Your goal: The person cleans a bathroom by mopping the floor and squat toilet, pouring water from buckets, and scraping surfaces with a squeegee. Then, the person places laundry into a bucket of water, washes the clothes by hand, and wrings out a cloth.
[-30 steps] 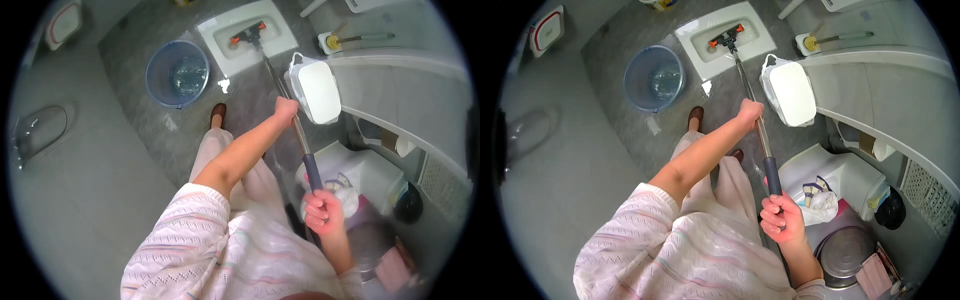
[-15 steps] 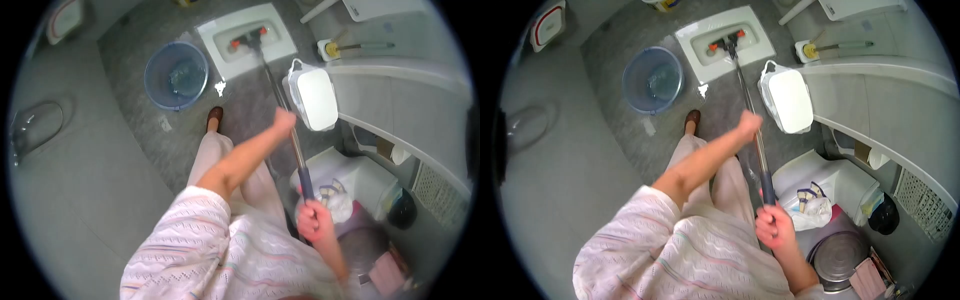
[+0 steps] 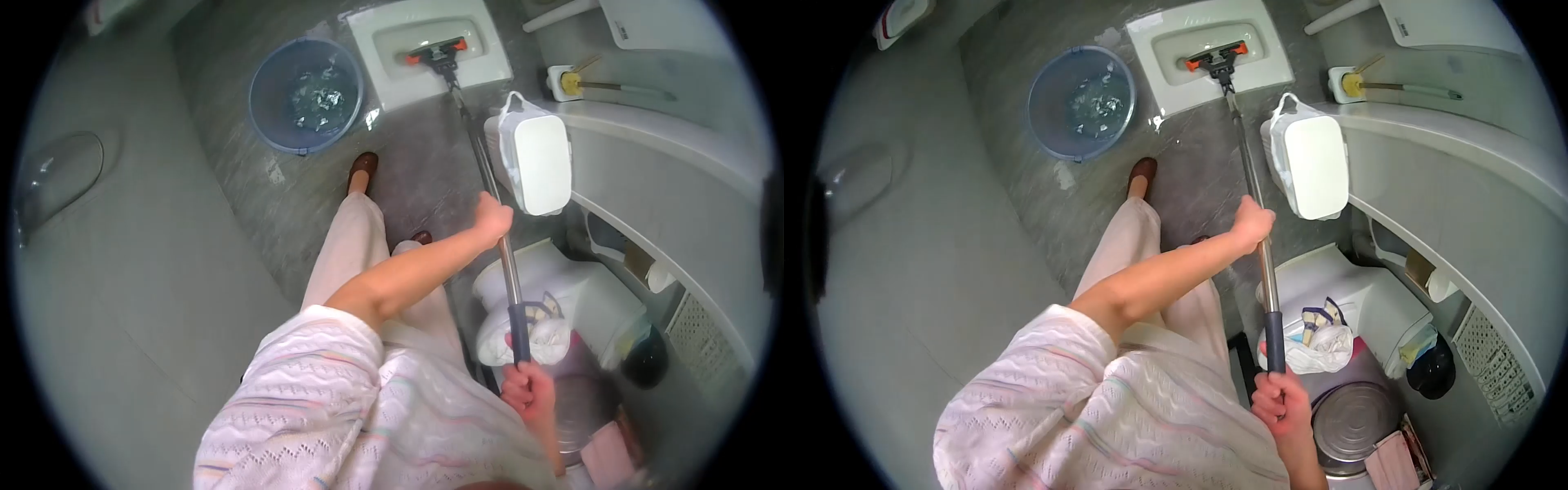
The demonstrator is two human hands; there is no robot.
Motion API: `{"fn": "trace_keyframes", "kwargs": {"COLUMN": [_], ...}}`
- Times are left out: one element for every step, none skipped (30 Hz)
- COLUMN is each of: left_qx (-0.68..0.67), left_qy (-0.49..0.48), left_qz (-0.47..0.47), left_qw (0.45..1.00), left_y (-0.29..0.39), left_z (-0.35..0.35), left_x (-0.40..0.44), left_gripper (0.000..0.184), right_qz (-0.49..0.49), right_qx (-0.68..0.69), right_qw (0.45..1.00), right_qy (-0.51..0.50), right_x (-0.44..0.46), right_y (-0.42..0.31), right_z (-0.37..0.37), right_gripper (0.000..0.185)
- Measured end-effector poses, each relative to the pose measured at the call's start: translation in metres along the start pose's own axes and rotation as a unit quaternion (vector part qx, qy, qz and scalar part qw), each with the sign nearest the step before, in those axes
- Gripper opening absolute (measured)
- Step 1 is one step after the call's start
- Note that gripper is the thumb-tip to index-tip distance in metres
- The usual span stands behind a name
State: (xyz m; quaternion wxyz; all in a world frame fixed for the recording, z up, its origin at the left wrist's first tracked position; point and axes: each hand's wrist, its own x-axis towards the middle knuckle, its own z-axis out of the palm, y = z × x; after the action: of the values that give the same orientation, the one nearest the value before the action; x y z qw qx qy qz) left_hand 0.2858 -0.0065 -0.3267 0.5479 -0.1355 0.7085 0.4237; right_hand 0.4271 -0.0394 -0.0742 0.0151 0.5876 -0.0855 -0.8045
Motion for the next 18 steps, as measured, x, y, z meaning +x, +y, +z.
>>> {"fn": "trace_keyframes", "kwargs": {"left_qx": [0.003, 0.003, -0.025, -0.053, -0.078, -0.094, -0.110, -0.125, -0.108, -0.036, 0.075, 0.079, 0.105, 0.103, 0.171, 0.211, 0.135, 0.058], "left_qy": [0.001, 0.002, -0.043, -0.087, -0.133, -0.196, -0.258, -0.319, -0.224, -0.110, -0.002, 0.155, 0.285, 0.347, 0.410, 0.404, 0.437, 0.465], "left_qz": [0.004, 0.011, -0.023, -0.053, -0.082, -0.076, -0.071, -0.068, -0.045, 0.014, 0.003, 0.076, 0.002, 0.010, -0.004, -0.050, -0.038, -0.026], "left_qw": [1.000, 1.000, 0.998, 0.993, 0.985, 0.973, 0.957, 0.937, 0.968, 0.993, 0.997, 0.982, 0.953, 0.932, 0.896, 0.889, 0.889, 0.883], "left_y": [0.002, 0.009, 0.021, 0.041, 0.053, 0.050, 0.039, 0.023, 0.009, -0.023, -0.017, -0.046, -0.079, -0.101, -0.089, -0.096, -0.123, -0.129], "left_z": [0.001, 0.001, -0.006, -0.016, -0.026, -0.038, -0.061, -0.087, -0.118, -0.156, -0.217, -0.269, -0.321, -0.374, -0.404, -0.439, -0.469, -0.478], "left_x": [0.007, 0.018, 0.015, 0.009, 0.008, 0.017, 0.031, 0.046, 0.070, 0.118, 0.132, 0.160, 0.200, 0.223, 0.215, 0.224, 0.250, 0.262], "left_gripper": [0.038, 0.038, 0.038, 0.039, 0.040, 0.041, 0.042, 0.043, 0.042, 0.039, 0.037, 0.041, 0.047, 0.047, 0.048, 0.057, 0.058, 0.060], "right_qz": [0.000, -0.003, -0.002, -0.003, -0.003, -0.008, -0.012, -0.015, -0.025, -0.023, -0.020, -0.017, -0.002, -0.004, -0.004, -0.003, 0.002, 0.007], "right_qx": [-0.015, 0.012, 0.040, 0.068, 0.045, 0.008, -0.030, -0.066, -0.078, -0.093, -0.106, -0.119, -0.116, -0.109, -0.099, -0.087, -0.077, -0.067], "right_qw": [1.000, 1.000, 0.999, 0.997, 0.999, 1.000, 0.999, 0.996, 0.993, 0.991, 0.988, 0.986, 0.987, 0.985, 0.983, 0.980, 0.980, 0.979], "right_qy": [0.018, 0.002, -0.012, -0.029, -0.012, 0.008, 0.029, 0.051, 0.082, 0.094, 0.107, 0.120, 0.113, 0.135, 0.157, 0.179, 0.185, 0.192], "right_x": [-0.001, 0.001, 0.000, -0.001, -0.004, -0.005, -0.007, -0.010, -0.012, -0.012, -0.009, -0.008, -0.005, -0.002, -0.002, -0.003, -0.002, -0.001], "right_y": [0.005, 0.000, -0.009, -0.017, -0.021, -0.026, -0.030, -0.033, -0.037, -0.040, -0.041, -0.043, -0.048, -0.049, -0.049, -0.047, -0.047, -0.048], "right_z": [0.006, 0.014, 0.022, 0.030, 0.036, 0.032, 0.022, 0.009, -0.008, -0.016, -0.020, -0.026, -0.035, -0.038, -0.038, -0.039, -0.040, -0.038], "right_gripper": [0.042, 0.043, 0.044, 0.045, 0.047, 0.047, 0.047, 0.047, 0.047, 0.046, 0.046, 0.046, 0.046, 0.047, 0.047, 0.048, 0.048, 0.048]}}
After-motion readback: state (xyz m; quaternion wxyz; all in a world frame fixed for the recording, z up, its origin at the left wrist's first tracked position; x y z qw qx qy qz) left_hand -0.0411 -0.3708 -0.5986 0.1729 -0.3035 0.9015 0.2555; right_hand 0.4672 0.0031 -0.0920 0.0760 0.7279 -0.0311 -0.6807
